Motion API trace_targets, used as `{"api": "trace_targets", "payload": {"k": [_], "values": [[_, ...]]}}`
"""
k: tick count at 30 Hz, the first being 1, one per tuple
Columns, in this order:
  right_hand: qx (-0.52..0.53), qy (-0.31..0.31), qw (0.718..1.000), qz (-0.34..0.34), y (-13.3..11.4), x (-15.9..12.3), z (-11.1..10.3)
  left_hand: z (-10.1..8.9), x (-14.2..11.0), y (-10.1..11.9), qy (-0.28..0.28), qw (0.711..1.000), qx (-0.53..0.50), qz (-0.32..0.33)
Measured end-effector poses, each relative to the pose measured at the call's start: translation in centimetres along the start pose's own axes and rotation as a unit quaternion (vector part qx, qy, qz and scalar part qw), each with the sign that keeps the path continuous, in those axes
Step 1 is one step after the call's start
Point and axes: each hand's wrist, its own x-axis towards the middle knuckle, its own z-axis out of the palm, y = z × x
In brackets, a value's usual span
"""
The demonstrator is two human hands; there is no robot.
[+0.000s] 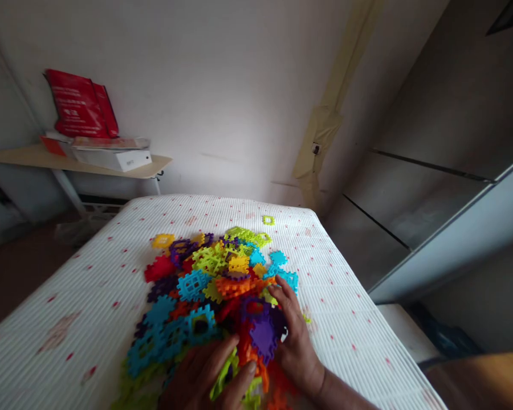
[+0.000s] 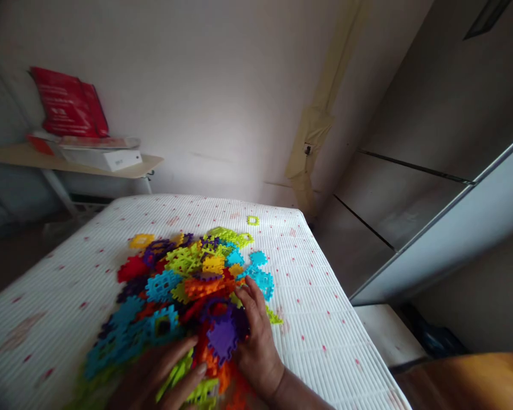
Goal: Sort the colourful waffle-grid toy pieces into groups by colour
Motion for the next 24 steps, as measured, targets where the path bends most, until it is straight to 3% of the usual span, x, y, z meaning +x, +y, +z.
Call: {"api": "trace_targets", "payload": {"k": [5,11,16,20,24], "values": [[0.012,0.025,0.999,-0.027,-1.1,4.0,1.8,0.8,-0.2,-0.4,0.022,0.998,-0.021,-0.052],[0.045,-0.056,0.997,-0.043,-3.2,8.6,3.7,0.2,0.2,-1.9,-0.003,0.995,-0.009,-0.099],[0.062,-0.049,0.996,-0.048,-4.1,11.1,2.9,-1.1,0.9,-3.4,0.003,0.988,0.004,-0.153],[0.051,-0.045,0.998,-0.003,-3.2,8.7,-0.9,-2.5,0.2,-3.8,-0.032,0.988,-0.016,-0.151],[-0.077,-0.138,0.987,0.013,-2.4,1.8,-5.5,-4.1,-1.5,-5.4,-0.040,0.985,-0.045,-0.163]]}}
